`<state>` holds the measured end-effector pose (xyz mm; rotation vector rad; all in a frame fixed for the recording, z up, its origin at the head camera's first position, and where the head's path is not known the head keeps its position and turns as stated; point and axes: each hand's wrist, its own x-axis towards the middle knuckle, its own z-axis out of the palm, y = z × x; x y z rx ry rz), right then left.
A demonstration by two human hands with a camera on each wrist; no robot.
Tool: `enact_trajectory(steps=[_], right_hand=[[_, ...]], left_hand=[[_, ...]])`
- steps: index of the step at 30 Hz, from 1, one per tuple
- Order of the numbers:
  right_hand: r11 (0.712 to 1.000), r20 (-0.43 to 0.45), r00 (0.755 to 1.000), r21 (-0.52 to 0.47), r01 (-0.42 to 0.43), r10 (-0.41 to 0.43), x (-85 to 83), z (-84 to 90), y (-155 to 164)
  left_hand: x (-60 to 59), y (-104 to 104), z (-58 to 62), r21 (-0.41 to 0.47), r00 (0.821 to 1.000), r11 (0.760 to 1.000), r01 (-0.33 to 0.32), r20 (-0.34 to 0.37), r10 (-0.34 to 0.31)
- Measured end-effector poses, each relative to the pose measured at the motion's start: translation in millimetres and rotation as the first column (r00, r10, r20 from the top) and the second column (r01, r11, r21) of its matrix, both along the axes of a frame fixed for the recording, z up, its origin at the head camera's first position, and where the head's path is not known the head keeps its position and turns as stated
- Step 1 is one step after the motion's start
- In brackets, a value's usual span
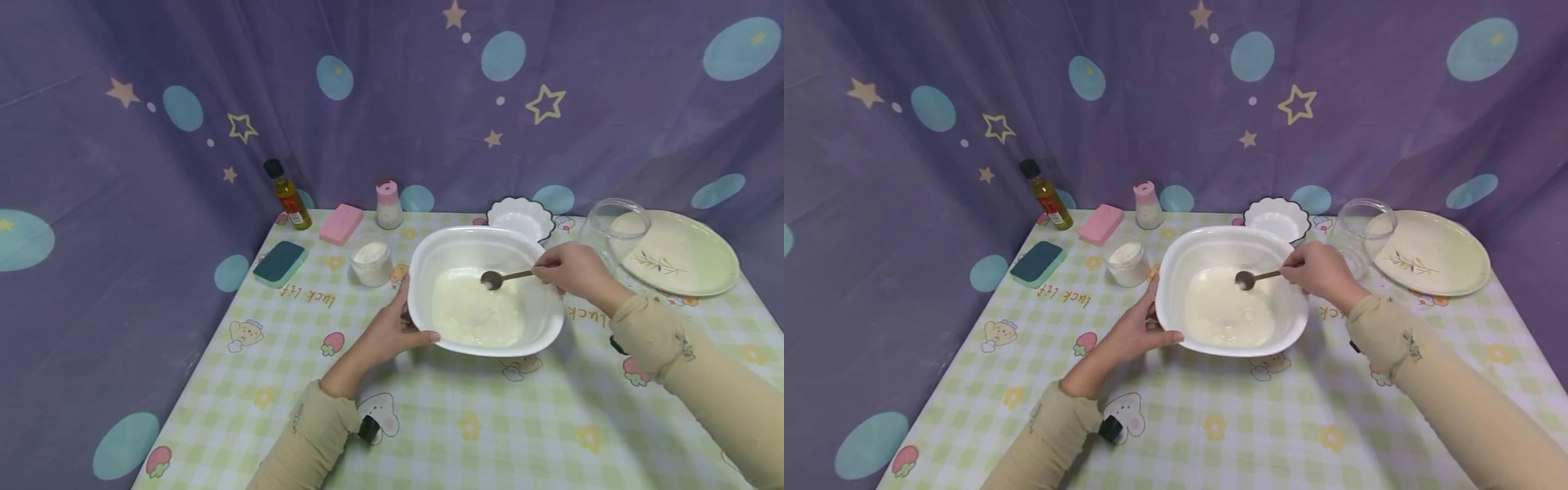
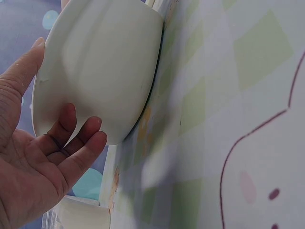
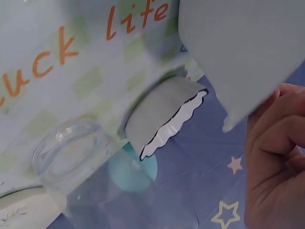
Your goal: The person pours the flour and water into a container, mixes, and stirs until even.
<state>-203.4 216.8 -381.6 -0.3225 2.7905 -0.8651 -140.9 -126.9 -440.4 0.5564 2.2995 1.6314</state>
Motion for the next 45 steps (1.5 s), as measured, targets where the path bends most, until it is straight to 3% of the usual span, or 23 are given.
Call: enact_trajectory(steps=[7,17,29,36,45], right_hand=[[0.999,0.028,0.999,0.015,-0.031,0.030,6.4,8.7,13],[0.991,0.089,0.988,0.020,-0.131,0.129,20.4,18.6,15],[0.965,0.092,0.961,-0.069,-0.254,0.259,31.7,10.7,-6],[0.950,-0.004,0.955,-0.106,-0.294,0.295,30.1,-3.2,-25],[0.962,-0.161,0.956,-0.083,-0.259,0.244,24.2,-21.1,-51]], left_hand=[[-0.4,0,-0.1,0.035,1.000,0.999,0.001,0.011,-0.001],[-0.8,-1,1.0,-0.001,1.000,1.000,-0.010,0.006,0.010],[-0.1,0,1.4,-0.001,1.000,1.000,0.005,-0.002,-0.005],[-0.2,0,0.7,-0.007,1.000,1.000,-0.002,-0.002,0.002],[-0.6,0,-1.0,0.034,1.000,0.999,0.018,-0.012,-0.017]])
